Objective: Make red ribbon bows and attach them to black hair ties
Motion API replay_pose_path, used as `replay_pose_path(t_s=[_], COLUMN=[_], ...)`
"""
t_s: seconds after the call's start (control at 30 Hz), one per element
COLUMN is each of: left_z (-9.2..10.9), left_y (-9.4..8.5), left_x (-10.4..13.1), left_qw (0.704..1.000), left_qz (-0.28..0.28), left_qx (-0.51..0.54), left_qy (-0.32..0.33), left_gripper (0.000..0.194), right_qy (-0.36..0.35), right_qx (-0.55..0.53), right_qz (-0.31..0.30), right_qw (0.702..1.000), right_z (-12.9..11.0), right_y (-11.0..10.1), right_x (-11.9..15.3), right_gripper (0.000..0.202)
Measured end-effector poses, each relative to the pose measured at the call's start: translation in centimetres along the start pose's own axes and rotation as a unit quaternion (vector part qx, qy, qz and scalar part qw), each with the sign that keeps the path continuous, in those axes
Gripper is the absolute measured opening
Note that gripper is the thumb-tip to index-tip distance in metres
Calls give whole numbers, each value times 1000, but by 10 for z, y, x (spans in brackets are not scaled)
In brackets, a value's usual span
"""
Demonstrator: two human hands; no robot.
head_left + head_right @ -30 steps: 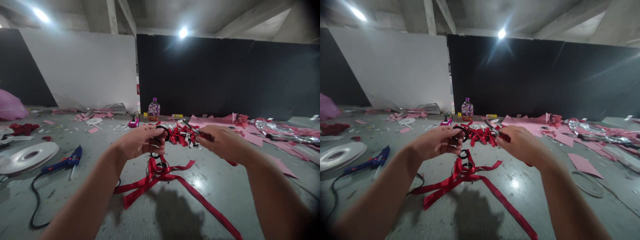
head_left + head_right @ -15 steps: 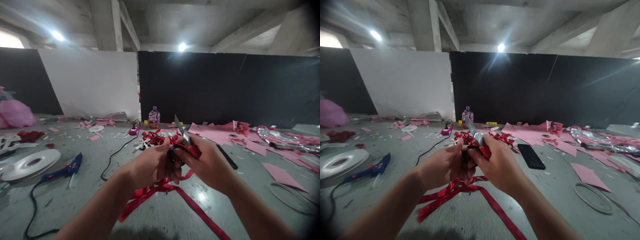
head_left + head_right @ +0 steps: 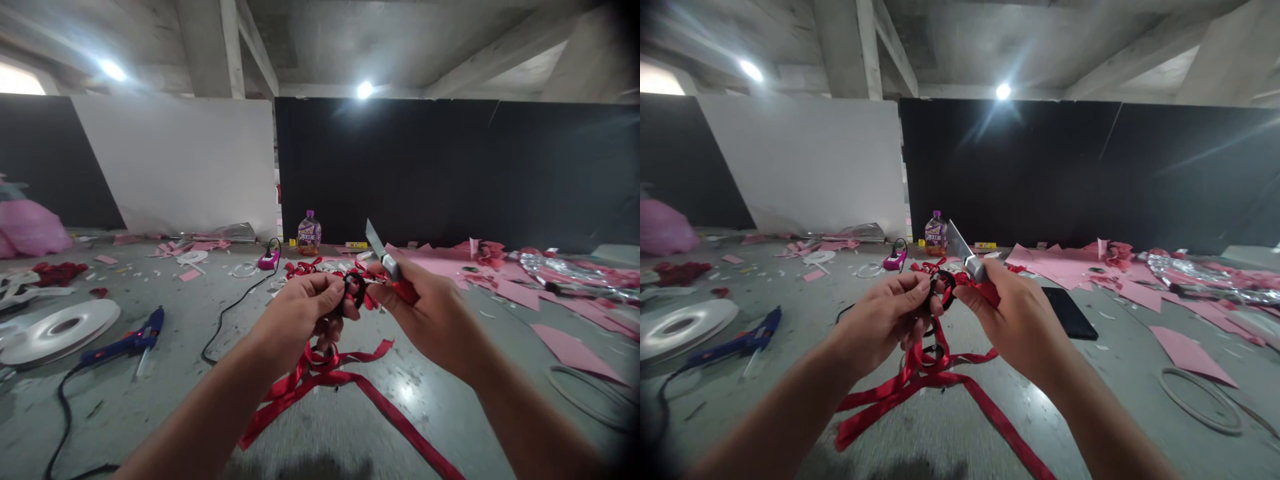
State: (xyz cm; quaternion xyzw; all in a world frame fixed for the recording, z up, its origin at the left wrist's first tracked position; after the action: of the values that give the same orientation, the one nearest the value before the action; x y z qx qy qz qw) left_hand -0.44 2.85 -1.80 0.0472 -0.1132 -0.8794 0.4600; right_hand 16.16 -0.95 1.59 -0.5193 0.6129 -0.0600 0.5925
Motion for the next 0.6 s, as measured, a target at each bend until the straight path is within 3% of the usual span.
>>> replay_pose_path(t_s=[0.2, 0.37, 0.6], left_z=[5, 3, 5], left_y=[-5, -6, 0], left_x=[0, 0, 1], left_qw=[995, 996, 995], left_qz=[71, 67, 34], left_qx=[61, 55, 74], left_qy=[22, 25, 63], left_gripper=[17, 14, 5], right_qy=[-82, -63, -85], right_qx=[28, 47, 118], right_qz=[-10, 15, -41], right_qw=[996, 997, 989], right_z=[-11, -14, -12], right_y=[6, 9, 15], right_x=[3, 4, 4], right_gripper=[33, 31, 40])
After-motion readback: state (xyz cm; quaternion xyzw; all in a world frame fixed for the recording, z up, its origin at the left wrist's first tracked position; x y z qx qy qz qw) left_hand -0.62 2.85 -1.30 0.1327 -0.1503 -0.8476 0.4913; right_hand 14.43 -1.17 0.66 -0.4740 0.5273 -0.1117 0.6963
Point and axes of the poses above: each hand's wrist, its own x-axis away from the middle knuckle, its own y-axis out of the palm, z = x × y, the point moved 4 cm from there along -x, towards the middle knuckle, and after that the axes turned 8 degrees about -y, right-handed, at the moved point
